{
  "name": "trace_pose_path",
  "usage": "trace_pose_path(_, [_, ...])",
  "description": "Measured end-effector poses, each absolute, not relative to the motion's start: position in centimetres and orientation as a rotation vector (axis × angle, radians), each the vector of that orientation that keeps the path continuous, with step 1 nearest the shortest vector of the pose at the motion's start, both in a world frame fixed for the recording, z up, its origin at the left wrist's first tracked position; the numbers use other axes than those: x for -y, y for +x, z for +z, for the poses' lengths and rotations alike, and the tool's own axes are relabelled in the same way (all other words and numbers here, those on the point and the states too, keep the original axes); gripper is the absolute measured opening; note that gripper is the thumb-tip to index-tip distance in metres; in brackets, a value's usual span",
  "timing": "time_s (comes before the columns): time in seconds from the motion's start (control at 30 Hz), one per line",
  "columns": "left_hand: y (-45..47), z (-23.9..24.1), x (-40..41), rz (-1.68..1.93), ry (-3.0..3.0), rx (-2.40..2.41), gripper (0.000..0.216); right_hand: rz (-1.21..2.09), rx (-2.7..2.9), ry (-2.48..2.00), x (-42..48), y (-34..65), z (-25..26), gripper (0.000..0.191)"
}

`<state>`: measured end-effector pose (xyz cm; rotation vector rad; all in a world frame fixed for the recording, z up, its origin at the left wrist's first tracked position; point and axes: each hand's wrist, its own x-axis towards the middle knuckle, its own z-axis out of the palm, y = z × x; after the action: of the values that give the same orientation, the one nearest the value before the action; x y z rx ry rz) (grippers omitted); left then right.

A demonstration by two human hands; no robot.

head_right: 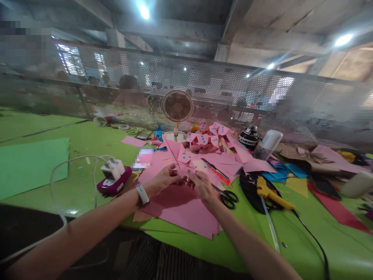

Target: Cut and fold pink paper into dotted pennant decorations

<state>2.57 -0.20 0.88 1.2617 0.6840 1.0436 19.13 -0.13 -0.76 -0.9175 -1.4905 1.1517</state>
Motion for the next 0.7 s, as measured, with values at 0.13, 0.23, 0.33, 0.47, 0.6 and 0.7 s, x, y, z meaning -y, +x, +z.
trace_pose_path(0.13, [2.4,0.6,0.0,1.055,1.352,-0.648,0.038,1.221,1.484,-0.887,0.3,19.3,-0.5,0.052])
trace_pose_path(0.23, [2.2,0.7,0.0,1.047,1.443,-0.676,0.026,1.250,1.442,-0.829,0.1,19.7,-0.5,0.058])
trace_pose_path(0.33, [2.0,1.0,0.1,0.988,1.439,-0.687,0.014,1.190,1.334,-0.842,-0.4,20.2,-0.4,0.064])
trace_pose_path(0.47, [1.4,1.3,0.1,0.957,1.432,-0.713,0.010,1.048,1.149,-0.947,-1.0,20.6,0.0,0.051])
trace_pose_path(0.6, [0.7,1.2,-0.4,0.896,1.524,-0.732,0.018,1.143,1.060,-0.794,-1.3,21.1,0.8,0.049])
trace_pose_path(0.7, [0.2,1.0,-0.8,0.815,1.556,-0.764,0.022,1.213,1.016,-0.682,-1.7,21.4,1.1,0.050])
